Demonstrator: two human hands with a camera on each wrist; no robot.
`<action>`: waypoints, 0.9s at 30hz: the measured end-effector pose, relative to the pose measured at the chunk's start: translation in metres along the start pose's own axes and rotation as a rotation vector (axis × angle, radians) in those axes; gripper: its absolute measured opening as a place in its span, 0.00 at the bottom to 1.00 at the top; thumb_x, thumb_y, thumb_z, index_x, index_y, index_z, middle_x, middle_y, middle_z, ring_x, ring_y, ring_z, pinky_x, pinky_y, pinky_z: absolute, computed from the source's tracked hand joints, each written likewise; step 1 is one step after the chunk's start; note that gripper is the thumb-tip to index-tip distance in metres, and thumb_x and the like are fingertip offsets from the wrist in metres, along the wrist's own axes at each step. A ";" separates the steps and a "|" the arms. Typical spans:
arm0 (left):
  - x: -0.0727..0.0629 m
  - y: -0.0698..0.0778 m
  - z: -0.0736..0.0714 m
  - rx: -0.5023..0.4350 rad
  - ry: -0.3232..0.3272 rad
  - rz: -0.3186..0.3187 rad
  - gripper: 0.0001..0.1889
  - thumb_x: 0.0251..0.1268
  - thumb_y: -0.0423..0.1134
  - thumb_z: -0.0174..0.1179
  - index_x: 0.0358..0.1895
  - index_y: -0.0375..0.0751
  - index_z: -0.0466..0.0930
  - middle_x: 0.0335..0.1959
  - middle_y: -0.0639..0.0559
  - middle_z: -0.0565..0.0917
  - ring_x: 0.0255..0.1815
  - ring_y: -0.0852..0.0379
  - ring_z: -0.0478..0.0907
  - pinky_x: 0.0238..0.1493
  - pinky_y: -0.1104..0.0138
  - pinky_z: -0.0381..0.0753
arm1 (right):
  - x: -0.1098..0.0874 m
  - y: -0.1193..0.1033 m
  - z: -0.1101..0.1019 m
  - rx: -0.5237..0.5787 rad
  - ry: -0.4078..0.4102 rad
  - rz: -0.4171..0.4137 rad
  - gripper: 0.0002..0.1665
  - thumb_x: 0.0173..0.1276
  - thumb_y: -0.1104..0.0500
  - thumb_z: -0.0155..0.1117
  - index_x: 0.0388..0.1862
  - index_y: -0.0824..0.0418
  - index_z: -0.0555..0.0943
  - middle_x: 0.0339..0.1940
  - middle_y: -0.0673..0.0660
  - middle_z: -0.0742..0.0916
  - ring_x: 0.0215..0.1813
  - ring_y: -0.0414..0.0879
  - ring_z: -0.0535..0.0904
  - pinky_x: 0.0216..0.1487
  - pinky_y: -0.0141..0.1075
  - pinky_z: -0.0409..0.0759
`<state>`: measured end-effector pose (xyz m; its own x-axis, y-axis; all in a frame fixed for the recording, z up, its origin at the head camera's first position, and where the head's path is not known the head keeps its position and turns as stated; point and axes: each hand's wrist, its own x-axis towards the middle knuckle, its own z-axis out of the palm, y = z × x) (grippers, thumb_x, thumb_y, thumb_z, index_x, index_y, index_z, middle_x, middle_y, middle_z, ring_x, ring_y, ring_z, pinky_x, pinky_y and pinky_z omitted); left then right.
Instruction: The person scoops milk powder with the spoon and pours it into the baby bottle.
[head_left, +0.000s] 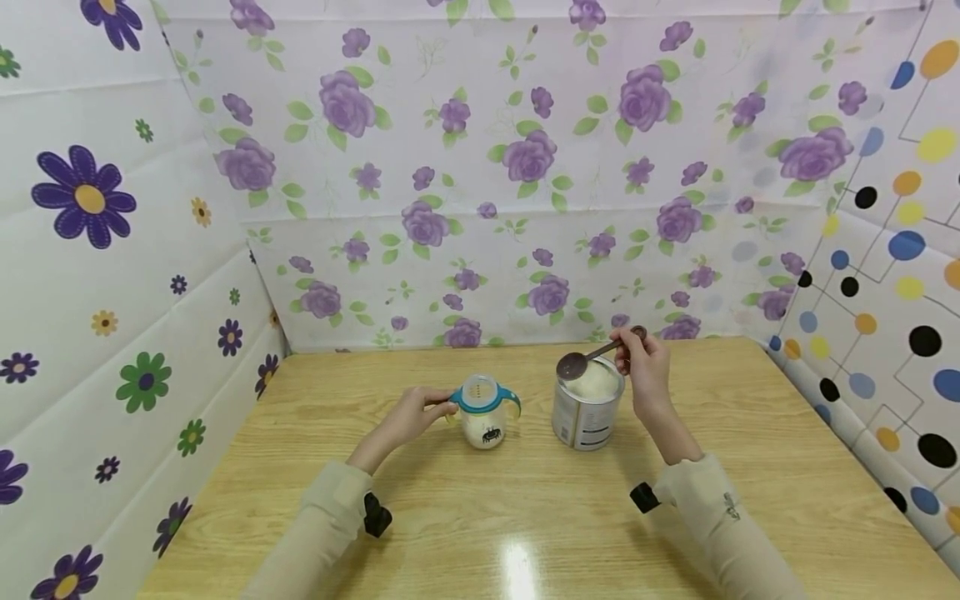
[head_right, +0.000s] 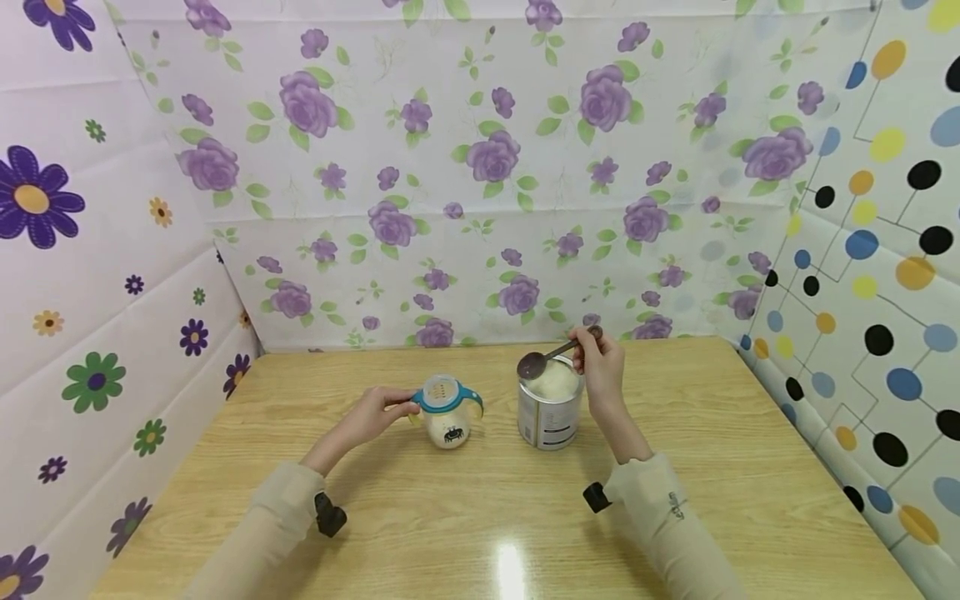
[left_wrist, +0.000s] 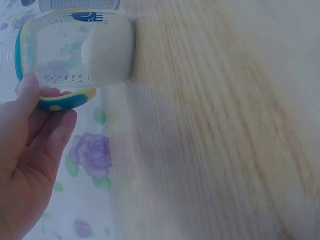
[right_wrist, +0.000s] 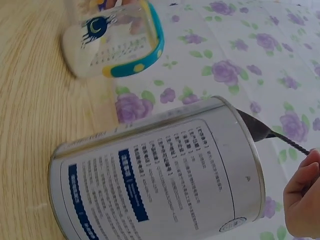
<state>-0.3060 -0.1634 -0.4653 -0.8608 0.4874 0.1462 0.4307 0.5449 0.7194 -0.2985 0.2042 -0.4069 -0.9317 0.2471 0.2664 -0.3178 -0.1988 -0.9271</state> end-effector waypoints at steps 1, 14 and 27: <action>0.000 0.000 0.000 0.003 0.001 0.008 0.18 0.70 0.39 0.57 0.60 0.38 0.79 0.55 0.41 0.83 0.50 0.49 0.84 0.53 0.58 0.84 | 0.000 0.001 0.000 -0.023 -0.002 -0.019 0.17 0.76 0.58 0.53 0.26 0.58 0.81 0.14 0.47 0.75 0.15 0.35 0.68 0.16 0.23 0.66; 0.000 -0.001 0.000 0.000 -0.002 0.019 0.20 0.70 0.41 0.57 0.61 0.39 0.78 0.53 0.42 0.84 0.49 0.50 0.84 0.52 0.61 0.84 | 0.000 0.003 -0.002 -0.205 -0.017 -0.147 0.20 0.76 0.60 0.52 0.37 0.80 0.77 0.14 0.46 0.75 0.16 0.36 0.68 0.15 0.26 0.66; 0.000 0.000 0.000 -0.024 -0.004 0.028 0.20 0.70 0.40 0.56 0.61 0.37 0.78 0.56 0.39 0.82 0.51 0.48 0.84 0.54 0.58 0.83 | -0.016 -0.019 0.006 -0.392 -0.042 -0.351 0.15 0.74 0.66 0.52 0.33 0.78 0.79 0.15 0.53 0.75 0.16 0.36 0.67 0.17 0.26 0.66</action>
<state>-0.3059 -0.1638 -0.4650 -0.8476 0.5049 0.1636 0.4478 0.5149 0.7310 -0.2788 0.1980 -0.3917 -0.7898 0.1947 0.5816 -0.5299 0.2609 -0.8069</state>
